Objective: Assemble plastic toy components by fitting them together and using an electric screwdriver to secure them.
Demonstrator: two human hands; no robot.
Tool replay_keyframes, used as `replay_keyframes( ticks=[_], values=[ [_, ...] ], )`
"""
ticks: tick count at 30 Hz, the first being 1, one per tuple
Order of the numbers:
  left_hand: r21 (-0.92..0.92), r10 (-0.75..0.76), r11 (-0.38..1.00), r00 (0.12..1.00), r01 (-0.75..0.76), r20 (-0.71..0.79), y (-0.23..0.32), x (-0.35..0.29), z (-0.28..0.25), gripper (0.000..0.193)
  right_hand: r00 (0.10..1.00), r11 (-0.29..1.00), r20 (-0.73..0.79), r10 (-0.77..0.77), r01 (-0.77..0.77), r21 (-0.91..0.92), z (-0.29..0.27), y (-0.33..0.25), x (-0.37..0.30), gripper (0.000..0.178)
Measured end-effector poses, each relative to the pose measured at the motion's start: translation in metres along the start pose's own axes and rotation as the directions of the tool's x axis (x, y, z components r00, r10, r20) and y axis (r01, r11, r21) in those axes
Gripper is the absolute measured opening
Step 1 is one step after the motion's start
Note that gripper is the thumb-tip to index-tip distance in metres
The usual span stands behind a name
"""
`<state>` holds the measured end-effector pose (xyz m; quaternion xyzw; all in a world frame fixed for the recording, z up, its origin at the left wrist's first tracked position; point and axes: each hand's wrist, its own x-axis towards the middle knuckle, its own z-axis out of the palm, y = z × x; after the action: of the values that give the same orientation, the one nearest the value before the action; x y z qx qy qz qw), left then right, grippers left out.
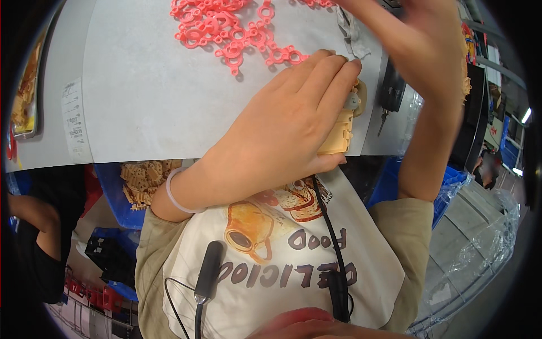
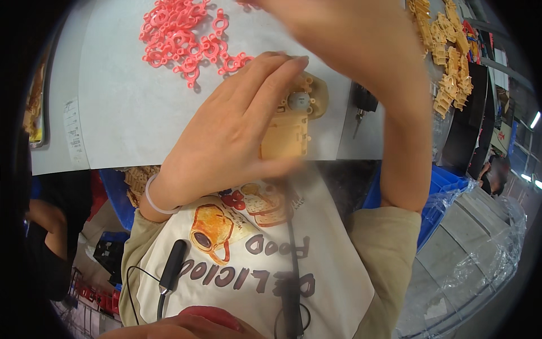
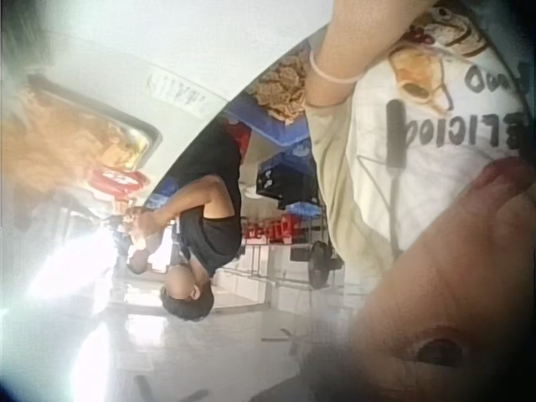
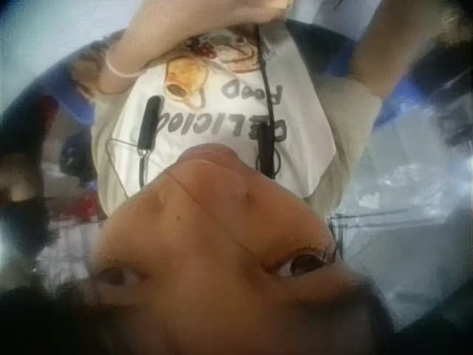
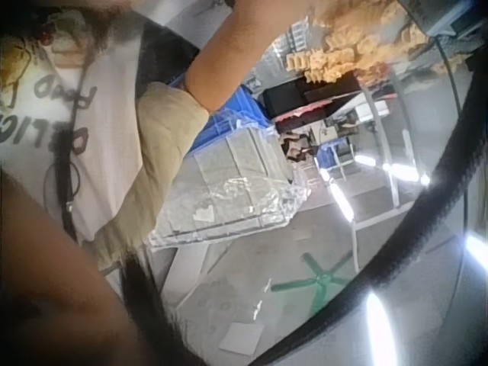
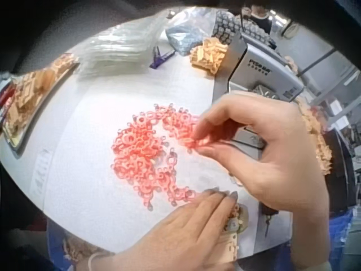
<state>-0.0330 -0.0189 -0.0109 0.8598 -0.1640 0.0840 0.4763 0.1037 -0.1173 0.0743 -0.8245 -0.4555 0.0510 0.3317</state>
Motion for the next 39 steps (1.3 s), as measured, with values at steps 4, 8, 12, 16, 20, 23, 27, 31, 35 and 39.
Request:
replay_keyframes(
  ticks=[4, 8, 12, 16, 20, 23, 27, 31, 35, 39],
  values=[
    [-0.01, -0.006, 1.0, 1.0, 0.006, -0.03, -0.003, -0.004, 0.001, 0.088, 0.969, 0.97, 0.059, 0.241, -0.241, -0.015, -0.029, 0.001, -0.044, 0.013],
    [-0.032, -0.049, 0.998, 0.998, 0.05, 0.029, 0.0, -0.002, -0.004, 0.092, 0.971, 0.974, 0.159, 0.176, -0.195, 0.115, -0.028, 0.007, -0.084, 0.01],
    [-0.05, -0.068, 0.996, 0.997, 0.069, 0.024, 0.0, -0.002, -0.001, 0.094, 0.978, 0.964, 0.138, 0.156, -0.182, 0.196, -0.016, 0.013, -0.096, 0.011],
    [-0.088, -0.081, 0.993, 0.996, 0.083, 0.023, -0.003, -0.002, 0.003, 0.094, 0.963, 0.974, 0.215, 0.164, -0.192, 0.121, 0.008, 0.012, -0.092, 0.011],
    [-0.053, -0.068, 0.996, 0.997, 0.066, -0.022, 0.001, -0.004, 0.005, 0.096, 0.975, 0.962, -0.065, 0.21, -0.195, 0.191, 0.019, 0.015, -0.111, 0.02],
    [-0.015, -0.065, 0.998, 0.998, 0.066, 0.005, 0.009, 0.0, -0.004, 0.097, 0.987, 0.999, -0.155, 0.036, -0.041, -0.028, 0.025, 0.021, -0.12, 0.025],
    [0.019, -0.036, 0.999, 0.999, 0.036, 0.004, 0.009, 0.0, -0.003, 0.098, 0.983, 0.977, -0.14, -0.122, 0.094, -0.193, 0.024, 0.025, -0.115, 0.027],
    [0.011, -0.002, 1.0, 0.999, 0.003, -0.039, 0.005, -0.001, 0.001, 0.097, 0.972, 0.953, -0.126, -0.2, 0.163, -0.257, 0.023, 0.026, -0.109, 0.029],
    [0.01, -0.016, 1.0, 1.0, 0.016, -0.008, 0.008, 0.001, -0.001, 0.098, 0.97, 0.937, 0.005, -0.243, 0.236, -0.259, 0.016, 0.03, -0.105, 0.028],
    [-0.026, -0.096, 0.995, 0.994, 0.097, 0.044, 0.009, 0.002, -0.003, 0.1, 0.97, 0.924, 0.051, -0.236, 0.24, -0.296, 0.014, 0.021, -0.097, 0.024]
  ],
)
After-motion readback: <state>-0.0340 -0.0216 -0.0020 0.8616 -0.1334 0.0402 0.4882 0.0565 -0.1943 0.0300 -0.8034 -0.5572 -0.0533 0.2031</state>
